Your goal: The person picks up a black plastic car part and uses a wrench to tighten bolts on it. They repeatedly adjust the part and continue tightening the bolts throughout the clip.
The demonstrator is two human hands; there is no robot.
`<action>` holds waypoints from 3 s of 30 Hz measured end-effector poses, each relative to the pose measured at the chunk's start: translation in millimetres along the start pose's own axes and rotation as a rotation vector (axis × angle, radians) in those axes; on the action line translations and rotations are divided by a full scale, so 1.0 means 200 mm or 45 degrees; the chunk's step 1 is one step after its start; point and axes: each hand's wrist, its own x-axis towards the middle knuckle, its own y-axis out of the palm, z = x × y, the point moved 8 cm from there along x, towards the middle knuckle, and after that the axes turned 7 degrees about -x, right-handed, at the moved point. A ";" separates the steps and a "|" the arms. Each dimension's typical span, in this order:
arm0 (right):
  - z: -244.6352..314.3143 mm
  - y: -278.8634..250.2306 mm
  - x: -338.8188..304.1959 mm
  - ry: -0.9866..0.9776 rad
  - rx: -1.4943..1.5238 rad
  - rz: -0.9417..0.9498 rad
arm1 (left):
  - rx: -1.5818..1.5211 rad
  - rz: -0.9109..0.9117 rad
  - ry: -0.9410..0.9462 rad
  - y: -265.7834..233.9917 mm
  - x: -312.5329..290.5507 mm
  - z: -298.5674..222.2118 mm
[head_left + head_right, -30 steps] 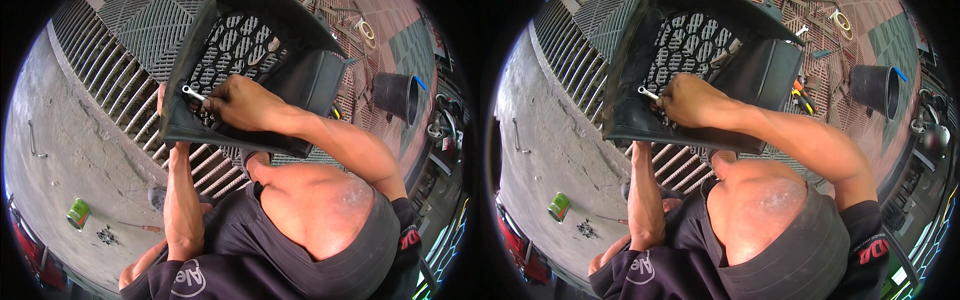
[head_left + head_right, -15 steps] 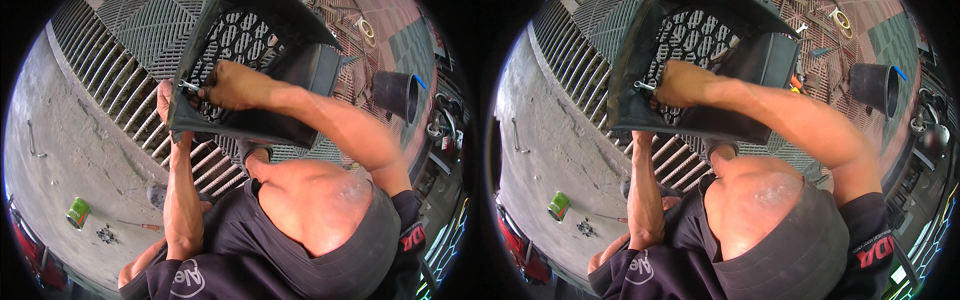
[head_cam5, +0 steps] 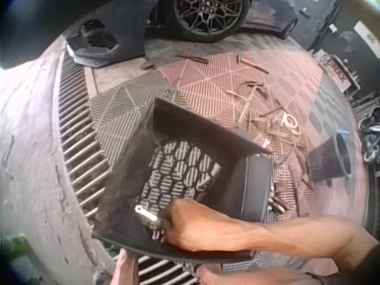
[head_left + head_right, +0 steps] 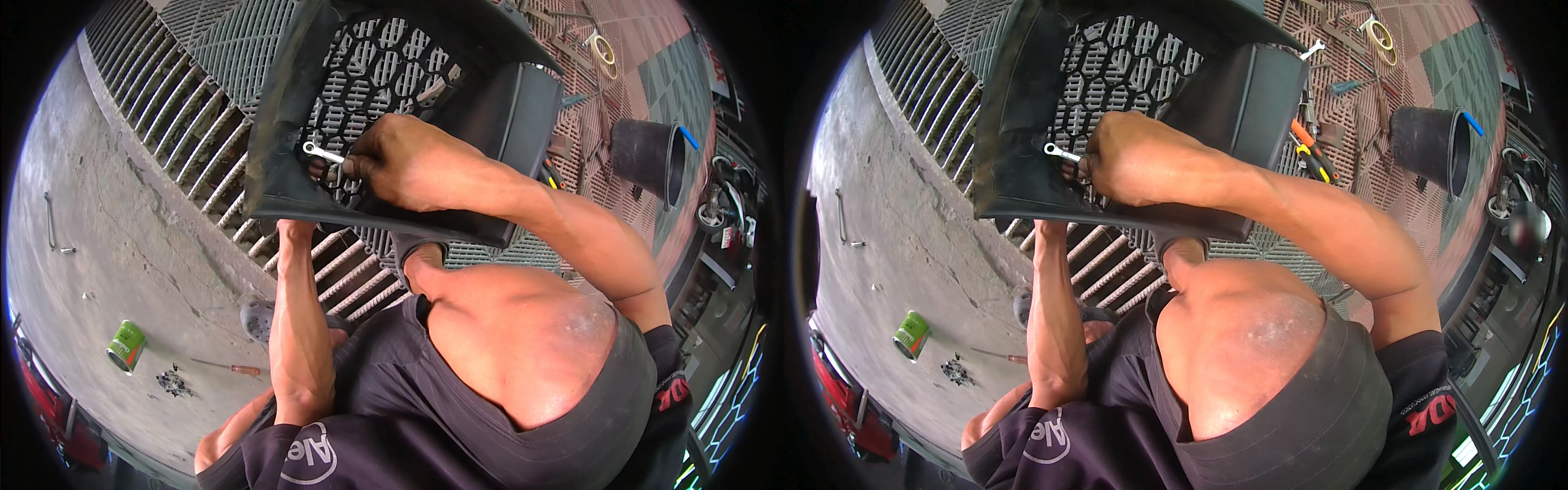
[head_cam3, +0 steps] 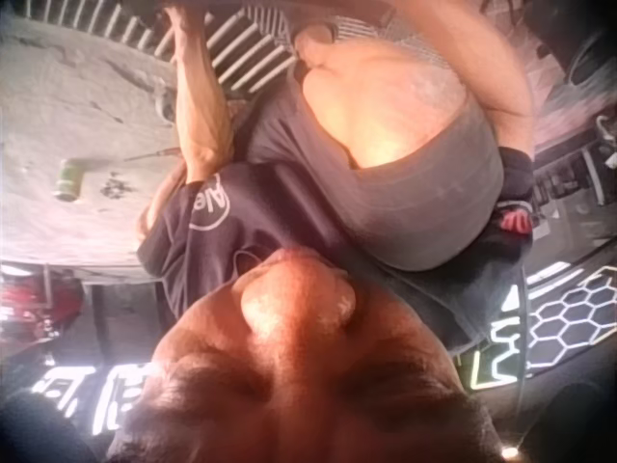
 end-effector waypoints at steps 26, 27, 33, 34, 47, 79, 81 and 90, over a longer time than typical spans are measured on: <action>-0.05 0.03 0.20 0.011 0.058 0.091 | -0.045 -0.266 0.035 0.28 -0.01 -0.50; 0.01 0.06 0.19 -0.110 0.064 0.054 | 0.052 -0.240 0.118 0.24 -0.02 -0.56; -0.06 0.22 0.11 0.163 0.589 -0.087 | 0.177 -0.138 0.212 0.23 -0.01 -0.49; -0.07 0.19 0.09 0.164 0.554 -0.049 | 0.180 -0.135 0.219 0.24 0.00 -0.49; -0.03 0.04 -0.06 0.092 0.378 -0.034 | 0.268 -0.268 0.162 0.22 0.07 -0.46; -0.07 0.17 0.07 0.250 0.614 -0.027 | -0.141 -0.051 -0.081 0.15 -0.07 -0.23; -0.02 0.10 0.06 0.066 0.324 -0.100 | -0.158 -0.146 -0.022 0.20 -0.04 -0.35; -0.01 0.10 0.02 0.102 0.494 -0.069 | -0.353 -0.416 -0.188 0.05 0.07 -0.12</action>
